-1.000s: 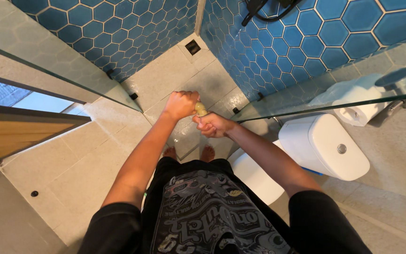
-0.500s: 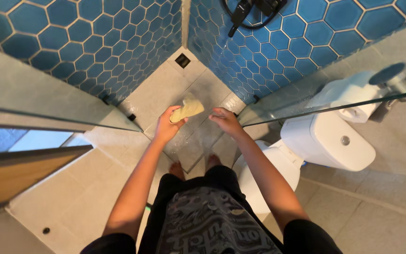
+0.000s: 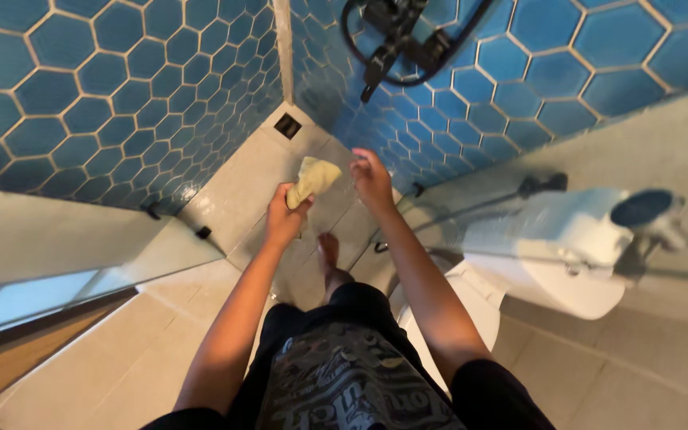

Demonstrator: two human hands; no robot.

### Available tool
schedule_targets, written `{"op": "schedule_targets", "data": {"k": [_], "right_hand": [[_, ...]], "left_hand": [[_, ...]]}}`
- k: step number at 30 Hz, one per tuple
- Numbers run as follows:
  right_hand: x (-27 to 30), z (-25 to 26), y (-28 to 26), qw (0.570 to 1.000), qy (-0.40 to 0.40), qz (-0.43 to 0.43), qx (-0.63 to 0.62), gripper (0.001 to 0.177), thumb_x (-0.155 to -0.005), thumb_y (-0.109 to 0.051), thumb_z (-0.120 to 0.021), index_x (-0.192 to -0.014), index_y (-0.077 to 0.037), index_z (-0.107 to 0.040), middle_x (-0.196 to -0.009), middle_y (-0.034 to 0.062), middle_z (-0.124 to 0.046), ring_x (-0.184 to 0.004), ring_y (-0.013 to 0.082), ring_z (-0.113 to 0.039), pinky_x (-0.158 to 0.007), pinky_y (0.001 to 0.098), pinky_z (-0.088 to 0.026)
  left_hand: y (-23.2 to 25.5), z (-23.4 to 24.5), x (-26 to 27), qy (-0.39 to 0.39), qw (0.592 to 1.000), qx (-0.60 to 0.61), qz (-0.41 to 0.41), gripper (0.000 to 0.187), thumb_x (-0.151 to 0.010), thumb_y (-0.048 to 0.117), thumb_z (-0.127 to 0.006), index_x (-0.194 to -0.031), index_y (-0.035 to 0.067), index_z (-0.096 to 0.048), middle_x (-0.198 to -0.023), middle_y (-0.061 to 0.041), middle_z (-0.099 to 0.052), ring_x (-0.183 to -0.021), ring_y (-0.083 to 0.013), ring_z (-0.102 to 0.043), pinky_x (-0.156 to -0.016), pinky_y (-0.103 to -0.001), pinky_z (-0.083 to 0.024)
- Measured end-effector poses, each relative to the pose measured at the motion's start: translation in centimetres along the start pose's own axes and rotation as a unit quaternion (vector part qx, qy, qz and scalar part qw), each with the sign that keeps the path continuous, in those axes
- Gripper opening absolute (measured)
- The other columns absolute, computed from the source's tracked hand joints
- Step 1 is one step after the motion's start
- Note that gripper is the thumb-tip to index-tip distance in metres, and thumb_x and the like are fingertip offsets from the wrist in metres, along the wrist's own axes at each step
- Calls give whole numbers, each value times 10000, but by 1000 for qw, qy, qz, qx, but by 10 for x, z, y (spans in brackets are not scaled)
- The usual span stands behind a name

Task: The person wipes the toilet seat and lid with a cloth, then rinses the cloth in the shower. They use a floor squeegee to push water across the tiled floor toward the drain. The person handles a cloth, a squeegee, and a spray bottle during the cleaning process.

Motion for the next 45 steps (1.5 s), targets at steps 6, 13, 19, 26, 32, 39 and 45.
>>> {"op": "schedule_targets", "data": {"k": [6, 13, 19, 26, 32, 39, 45], "right_hand": [[-109, 8, -3, 999, -3, -45, -17, 420, -976, -136, -596, -1392, -165, -553, -1304, 13, -657, -942, 93, -619, -648, 251, -523], [-146, 23, 21, 997, -9, -74, 22, 537, -1008, -167, -609, -1530, -226, -500, -1226, 57, -675, -974, 124, -631, -712, 275, -531], [-141, 31, 31, 996, -39, -59, -47, 570, -1019, -144, -612, -1555, -238, -446, -1301, 70, -609, -1122, 172, -591, -818, 329, -548], [-151, 43, 38, 991, -45, -111, -60, 530, -981, -183, -626, -1492, -203, -486, -1508, 5, -522, -1188, 140, -579, -781, 335, -588], [-142, 21, -16, 982, -110, -122, 89, 457, -1028, -335, -672, -1438, -142, -611, -1363, 77, -679, -978, 190, -637, -742, 308, -539], [-32, -99, -103, 963, -253, -11, 91, 373, -1032, -368, -581, -1240, -65, -645, -1037, 125, -749, -945, 219, -707, -813, 349, -551], [21, -141, -110, 912, -312, 53, 260, 351, -1028, -384, -562, -1066, -59, -688, -917, 213, -729, -898, 413, -713, -762, 451, -558]], "left_hand": [[16, -33, -75, 12, 1000, -4, -4, 344, -869, 160, -823, -1134, 59, -628, -952, -19, -708, -848, -93, -634, -767, -256, -528], [30, -51, -129, 7, 1000, -1, -10, 386, -856, 144, -810, -1172, 42, -614, -971, -35, -705, -856, -103, -644, -775, -268, -533], [24, -54, -149, -15, 1000, 6, -1, 404, -854, 107, -806, -1198, 37, -606, -1001, -35, -715, -909, -108, -655, -821, -270, -535], [21, -51, -163, -24, 999, 35, -24, 366, -876, 54, -776, -1195, 24, -599, -1023, -34, -710, -946, -114, -653, -855, -273, -527], [24, -35, -135, -10, 999, 50, 18, 290, -968, 156, -680, -1230, 47, -618, -942, -10, -684, -841, -101, -598, -753, -257, -500], [19, 20, -59, 124, 989, 58, 55, 320, -1125, 287, -528, -1154, 17, -697, -866, -32, -653, -794, -116, -566, -729, -262, -486], [18, 54, 22, 246, 967, 24, 62, 323, -1057, 254, -535, -1310, 58, -578, -944, -67, -678, -817, -167, -617, -756, -277, -516]]}}
Point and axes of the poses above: each hand's wrist, its own x-axis away from the middle knuckle, its own z-axis out of the back of the hand, y = z × x, the point moved 4 cm from there along -x, towards the middle knuckle
